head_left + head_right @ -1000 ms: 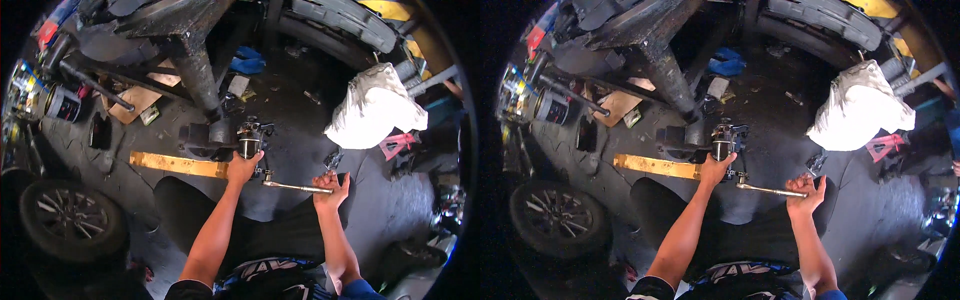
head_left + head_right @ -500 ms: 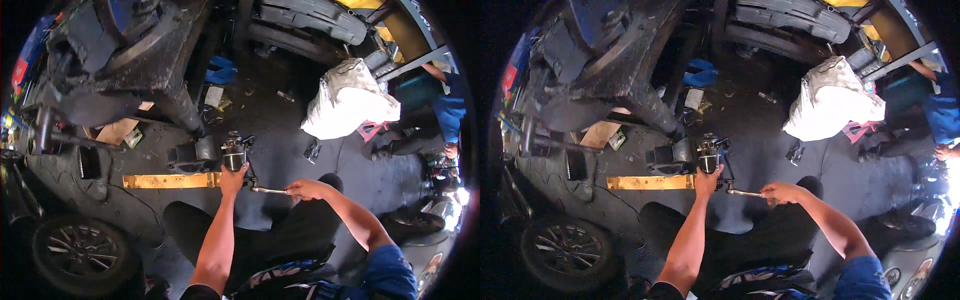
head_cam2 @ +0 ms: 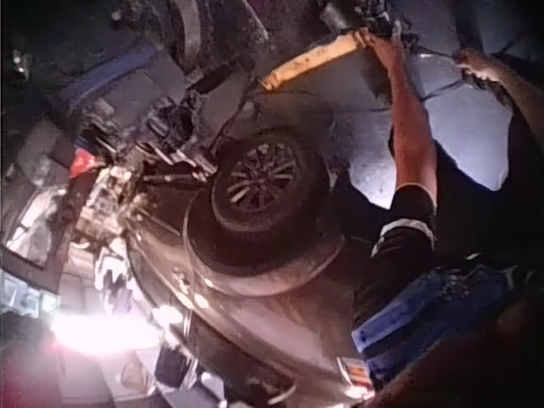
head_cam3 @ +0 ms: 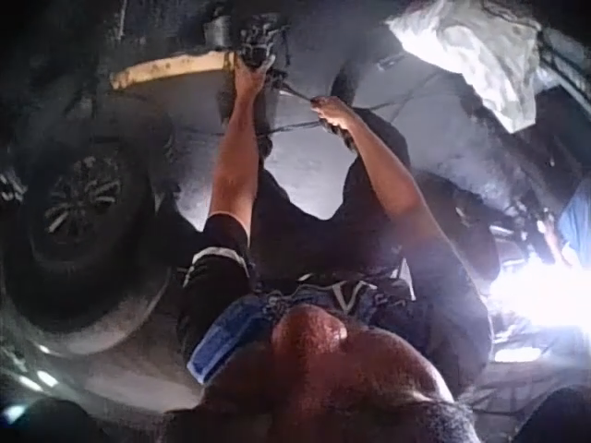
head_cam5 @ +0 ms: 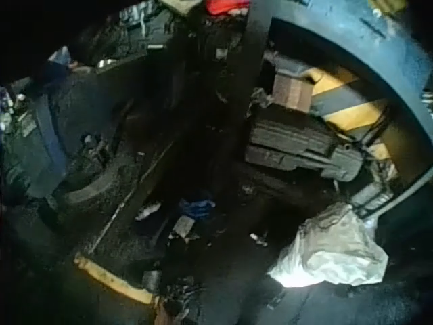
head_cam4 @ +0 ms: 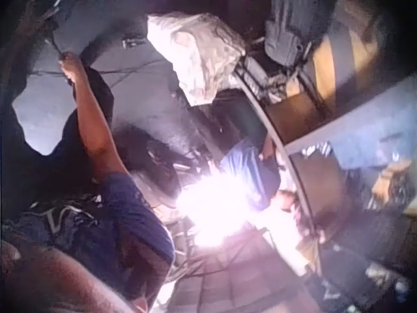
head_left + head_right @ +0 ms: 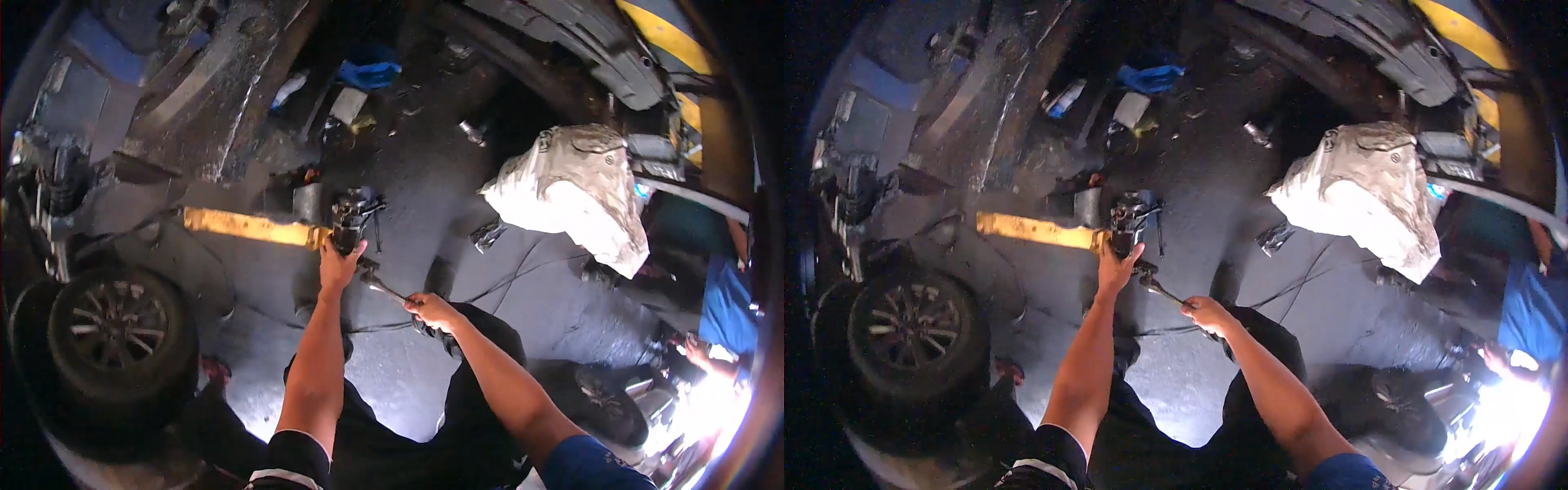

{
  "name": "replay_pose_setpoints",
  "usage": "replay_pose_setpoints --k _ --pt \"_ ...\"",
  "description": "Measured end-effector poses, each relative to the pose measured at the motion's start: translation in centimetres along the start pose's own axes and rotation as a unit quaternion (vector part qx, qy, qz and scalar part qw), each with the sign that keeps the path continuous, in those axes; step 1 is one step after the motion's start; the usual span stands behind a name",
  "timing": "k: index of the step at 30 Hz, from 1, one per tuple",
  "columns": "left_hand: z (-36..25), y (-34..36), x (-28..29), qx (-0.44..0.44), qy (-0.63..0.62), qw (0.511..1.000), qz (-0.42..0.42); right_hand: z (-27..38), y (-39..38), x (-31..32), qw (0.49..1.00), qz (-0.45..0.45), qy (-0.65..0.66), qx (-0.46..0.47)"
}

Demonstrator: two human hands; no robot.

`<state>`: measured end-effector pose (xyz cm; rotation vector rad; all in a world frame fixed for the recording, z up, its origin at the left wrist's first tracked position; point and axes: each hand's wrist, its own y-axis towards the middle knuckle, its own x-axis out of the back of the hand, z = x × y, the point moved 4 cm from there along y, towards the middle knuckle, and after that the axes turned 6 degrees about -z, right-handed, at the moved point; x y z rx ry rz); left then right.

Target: The recorder uses a vise and wrench to repair a vehicle component and then unboxes a new replacement part.

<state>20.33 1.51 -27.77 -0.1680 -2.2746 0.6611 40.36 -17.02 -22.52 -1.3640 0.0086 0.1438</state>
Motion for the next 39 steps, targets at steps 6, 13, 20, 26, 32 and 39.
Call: replay_pose_setpoints --k 6,13,20,26,32,39 --pt "1.1 -2.8 -3.8 0.148 -0.248 0.948 -0.137 -1.6 1.3 1.9 0.940 -0.145 -0.281 0.126" --pt "1.8 -3.1 -1.5 0.139 -0.274 0.951 -0.033 1.6 -1.8 1.0 0.886 -0.178 -0.426 0.046" --pt "4.3 -3.7 -1.8 0.189 -0.257 0.938 -0.132 1.2 -0.1 -1.6 0.893 -0.151 -0.424 0.020" --pt "0.9 -3.0 -1.9 0.245 -0.291 0.905 -0.191 1.6 1.7 2.2 0.925 -0.091 -0.368 0.006" --pt "1.6 -1.3 -0.4 0.223 -0.192 0.926 -0.236 2.6 -0.5 0.5 0.957 -0.033 -0.258 -0.127" --pt "3.1 -0.9 -1.1 0.112 -0.134 0.962 -0.211 2.6 -0.9 -0.3 0.951 -0.054 -0.280 -0.121"
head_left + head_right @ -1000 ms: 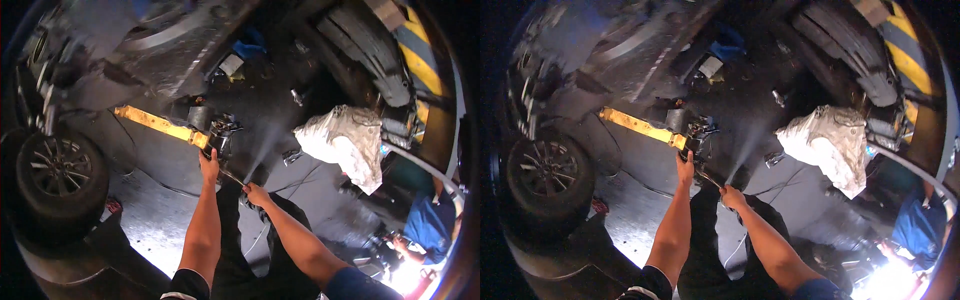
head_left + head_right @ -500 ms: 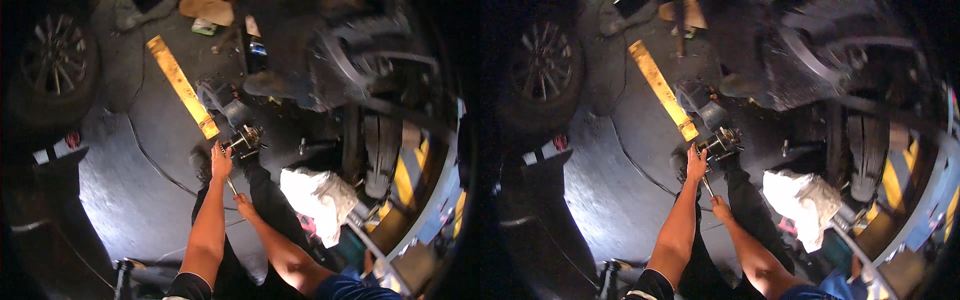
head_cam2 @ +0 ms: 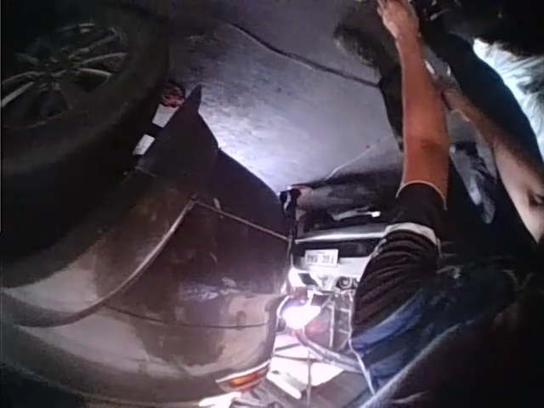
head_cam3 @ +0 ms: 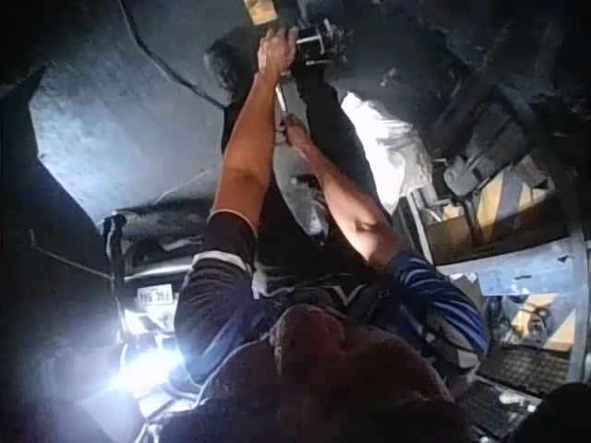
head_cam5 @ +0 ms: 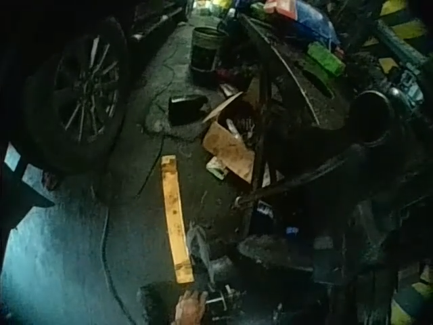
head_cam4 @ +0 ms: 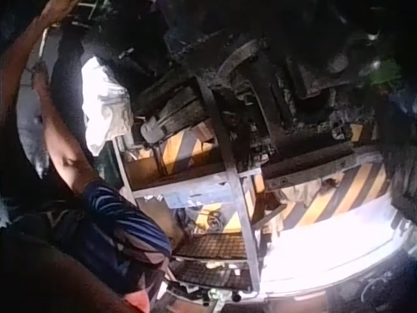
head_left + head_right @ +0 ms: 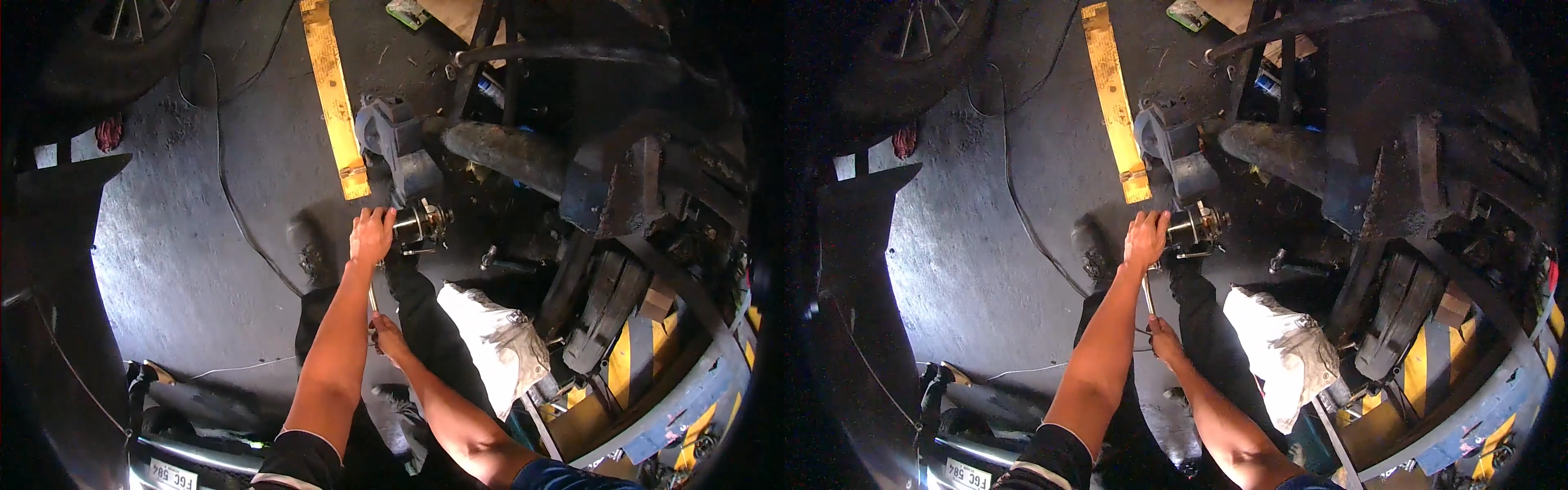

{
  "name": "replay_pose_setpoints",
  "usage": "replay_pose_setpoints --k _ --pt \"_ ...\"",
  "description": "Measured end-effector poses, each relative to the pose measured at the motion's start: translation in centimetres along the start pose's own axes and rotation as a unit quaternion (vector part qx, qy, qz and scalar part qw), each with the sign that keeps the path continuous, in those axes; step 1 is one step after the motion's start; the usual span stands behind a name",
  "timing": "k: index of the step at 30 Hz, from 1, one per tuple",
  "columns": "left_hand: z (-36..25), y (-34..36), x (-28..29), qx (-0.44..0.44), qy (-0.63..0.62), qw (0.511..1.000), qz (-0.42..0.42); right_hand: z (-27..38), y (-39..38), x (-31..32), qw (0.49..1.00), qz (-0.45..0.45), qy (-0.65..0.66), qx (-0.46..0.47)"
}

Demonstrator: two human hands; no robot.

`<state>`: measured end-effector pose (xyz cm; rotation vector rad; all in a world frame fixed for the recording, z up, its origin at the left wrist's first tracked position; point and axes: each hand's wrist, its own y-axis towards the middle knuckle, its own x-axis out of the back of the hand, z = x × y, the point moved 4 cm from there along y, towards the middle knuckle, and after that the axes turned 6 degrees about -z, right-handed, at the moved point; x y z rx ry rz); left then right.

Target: The recorder uses a vise and wrench to repair a vehicle component and then unboxes a new replacement part.

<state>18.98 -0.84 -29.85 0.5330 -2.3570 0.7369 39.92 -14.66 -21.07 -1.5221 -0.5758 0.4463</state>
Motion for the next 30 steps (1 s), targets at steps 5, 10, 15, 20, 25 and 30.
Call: replay_pose_setpoints --k 5,10,15,20,25,30 --pt "-0.9 -0.8 0.3 0.105 -0.073 0.992 0.003 0.2 -0.3 0.5 0.997 -0.062 -0.031 0.028" --pt "-0.9 -0.3 0.7 0.125 -0.041 0.991 -0.009 0.4 -0.1 -0.3 0.998 -0.049 -0.021 0.024" --pt "-0.6 -0.6 0.4 0.147 -0.008 0.988 -0.044 0.7 -0.7 -0.8 0.998 -0.033 0.034 -0.027" --pt "-2.9 0.8 0.6 0.002 0.138 0.974 -0.179 0.8 -0.1 0.2 0.997 -0.052 0.054 -0.019" --pt "-1.5 1.1 -0.4 0.122 0.049 0.987 -0.092 1.8 -1.8 0.0 0.992 -0.091 0.011 -0.083" --pt "-0.6 0.9 -0.6 0.116 0.067 0.986 -0.098 3.5 -4.1 -0.4 0.992 -0.040 0.033 -0.111"
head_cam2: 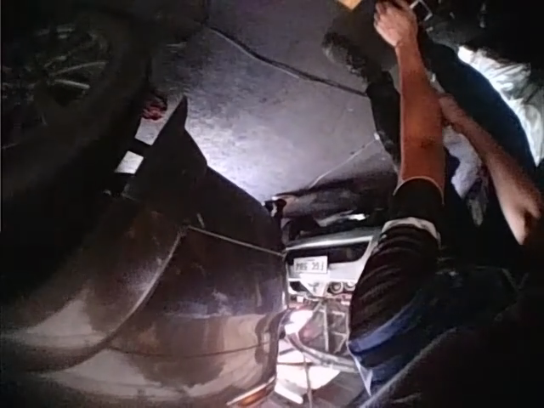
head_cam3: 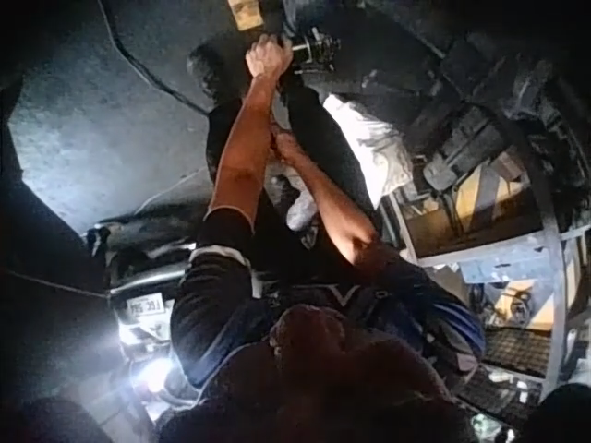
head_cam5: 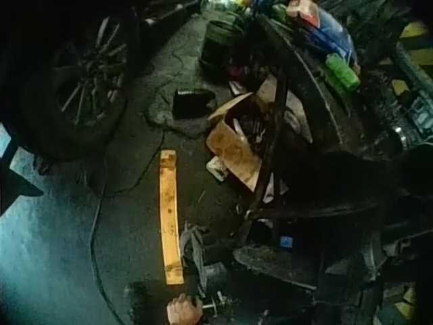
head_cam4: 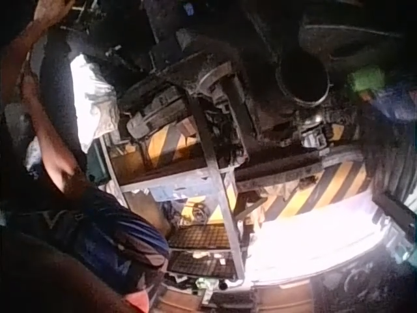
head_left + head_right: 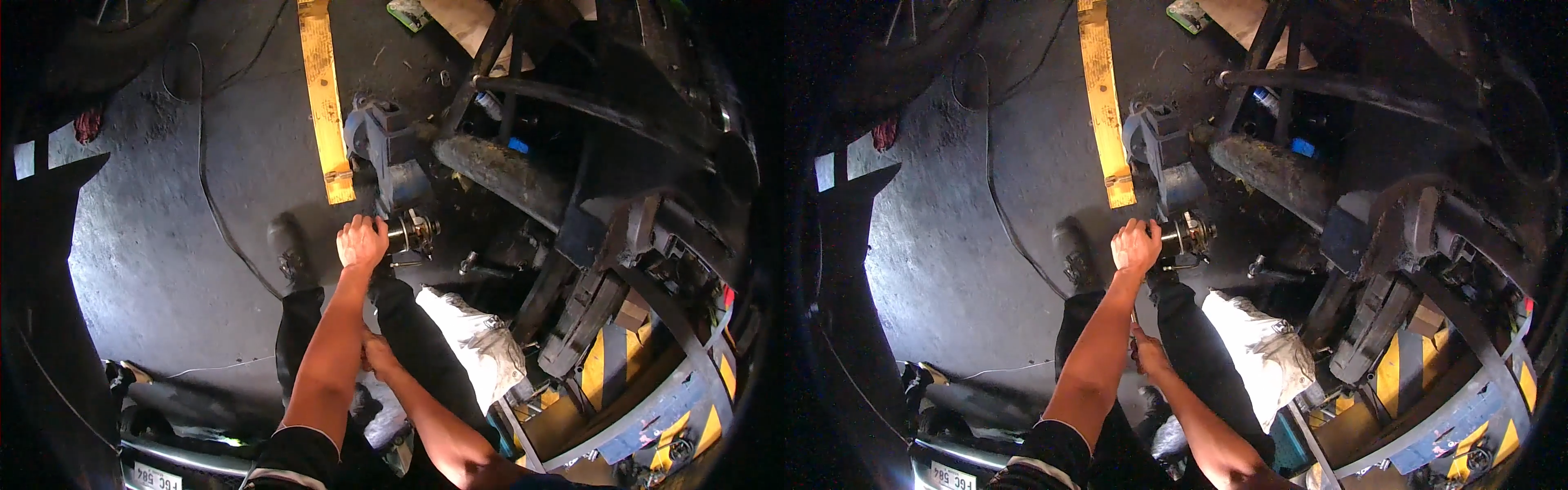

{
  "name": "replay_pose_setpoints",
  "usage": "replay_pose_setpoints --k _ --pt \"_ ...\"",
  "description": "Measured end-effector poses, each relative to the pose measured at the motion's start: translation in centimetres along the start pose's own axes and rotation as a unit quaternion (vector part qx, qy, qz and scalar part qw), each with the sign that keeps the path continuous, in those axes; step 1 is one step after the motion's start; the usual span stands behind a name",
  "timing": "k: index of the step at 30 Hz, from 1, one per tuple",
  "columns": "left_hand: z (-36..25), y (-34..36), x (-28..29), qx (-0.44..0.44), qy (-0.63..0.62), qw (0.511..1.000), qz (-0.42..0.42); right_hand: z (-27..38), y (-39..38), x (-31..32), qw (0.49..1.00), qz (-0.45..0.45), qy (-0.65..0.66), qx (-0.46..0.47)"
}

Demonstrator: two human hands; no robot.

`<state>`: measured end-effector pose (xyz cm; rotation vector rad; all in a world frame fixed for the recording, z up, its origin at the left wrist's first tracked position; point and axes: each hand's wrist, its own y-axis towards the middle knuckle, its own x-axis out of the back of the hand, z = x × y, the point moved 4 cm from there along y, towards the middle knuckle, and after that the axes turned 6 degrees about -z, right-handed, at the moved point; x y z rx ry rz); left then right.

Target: The recorder uses a vise and wrench to repair a vehicle component and then unboxes a new replacement part.

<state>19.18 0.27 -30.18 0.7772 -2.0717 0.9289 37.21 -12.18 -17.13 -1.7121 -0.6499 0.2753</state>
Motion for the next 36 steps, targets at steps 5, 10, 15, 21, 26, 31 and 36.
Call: replay_pose_setpoints --k 5,10,15,21,26,31,36 --pt "3.1 1.0 -0.9 0.217 -0.283 0.931 0.077 0.0 1.9 1.0 0.996 0.018 -0.026 0.079" --pt "5.8 0.1 -1.7 0.137 -0.252 0.941 0.180 -1.1 5.0 0.1 0.992 0.048 -0.044 0.106" --pt "4.2 -1.9 0.3 0.142 -0.249 0.953 0.095 -4.1 10.6 -0.6 0.988 0.125 -0.050 0.069" --pt "-1.6 -1.3 0.1 0.071 -0.252 0.963 -0.061 2.2 18.9 1.5 0.907 0.141 -0.091 0.386" --pt "4.4 -3.7 1.2 0.117 -0.211 0.967 -0.078 -2.2 12.5 -4.5 0.949 0.098 -0.003 0.301" --pt "-1.0 -1.5 0.1 0.130 -0.254 0.957 -0.048 -2.2 21.0 1.0 0.904 0.069 -0.140 0.398" --pt "4.7 -4.7 2.0 0.082 -0.167 0.980 -0.072 -4.0 18.5 -4.2 0.875 0.121 -0.163 0.439"
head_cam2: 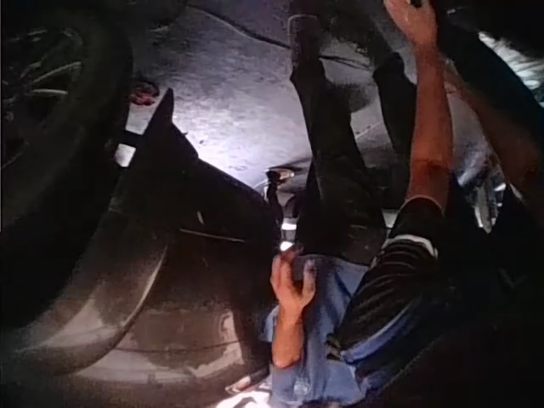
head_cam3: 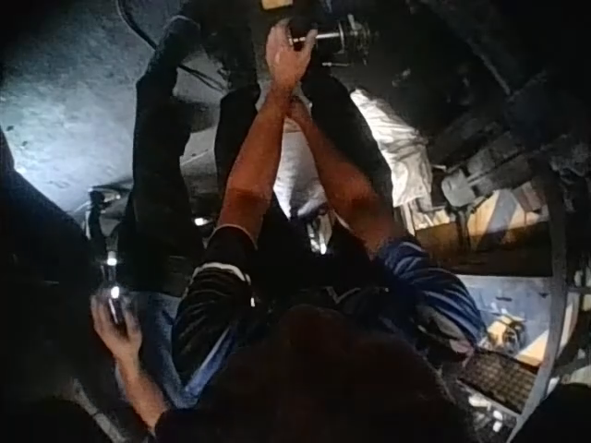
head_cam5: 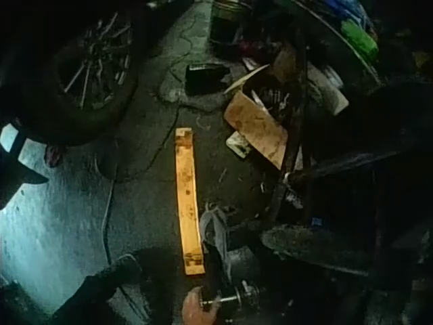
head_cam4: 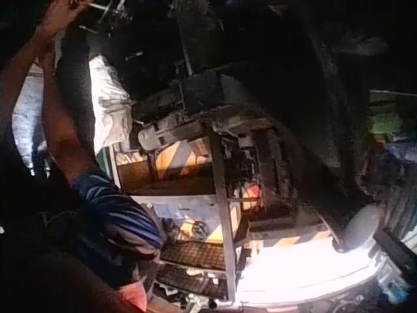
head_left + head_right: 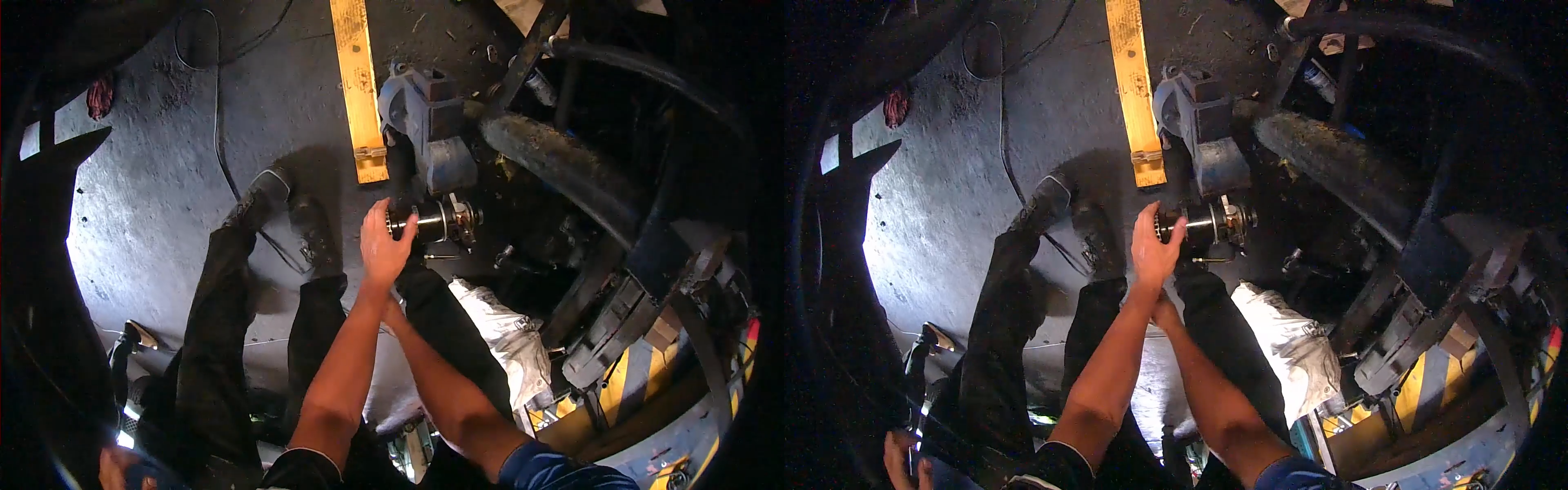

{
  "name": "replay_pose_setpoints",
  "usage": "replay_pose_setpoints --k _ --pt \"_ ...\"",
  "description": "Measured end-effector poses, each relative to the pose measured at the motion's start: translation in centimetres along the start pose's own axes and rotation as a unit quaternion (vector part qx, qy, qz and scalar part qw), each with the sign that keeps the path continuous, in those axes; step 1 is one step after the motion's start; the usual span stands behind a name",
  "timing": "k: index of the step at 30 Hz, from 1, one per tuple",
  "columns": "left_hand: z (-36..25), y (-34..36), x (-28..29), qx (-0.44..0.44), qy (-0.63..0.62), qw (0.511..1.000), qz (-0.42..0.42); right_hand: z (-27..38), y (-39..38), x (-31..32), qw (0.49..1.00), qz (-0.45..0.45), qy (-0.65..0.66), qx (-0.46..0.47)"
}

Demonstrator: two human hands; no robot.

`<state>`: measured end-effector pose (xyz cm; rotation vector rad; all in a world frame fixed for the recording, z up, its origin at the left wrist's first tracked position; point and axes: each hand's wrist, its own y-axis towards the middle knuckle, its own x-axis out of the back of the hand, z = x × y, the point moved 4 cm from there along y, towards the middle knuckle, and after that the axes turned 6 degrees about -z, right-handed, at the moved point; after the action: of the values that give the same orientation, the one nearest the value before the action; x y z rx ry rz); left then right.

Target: The recorder uses a vise and wrench to repair a vehicle component and then unboxes a new replacement part.

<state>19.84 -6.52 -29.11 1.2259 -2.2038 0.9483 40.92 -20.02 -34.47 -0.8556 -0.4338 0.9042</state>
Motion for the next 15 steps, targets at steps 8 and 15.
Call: replay_pose_setpoints --k 8,15 --pt "-6.7 1.6 -5.0 -0.068 -0.126 0.989 -0.037 -6.5 7.6 10.0 0.931 0.027 -0.359 -0.051" --pt "1.3 0.7 -1.9 -0.026 -0.047 0.998 -0.042 0.6 0.4 0.2 0.977 0.003 -0.198 -0.080"
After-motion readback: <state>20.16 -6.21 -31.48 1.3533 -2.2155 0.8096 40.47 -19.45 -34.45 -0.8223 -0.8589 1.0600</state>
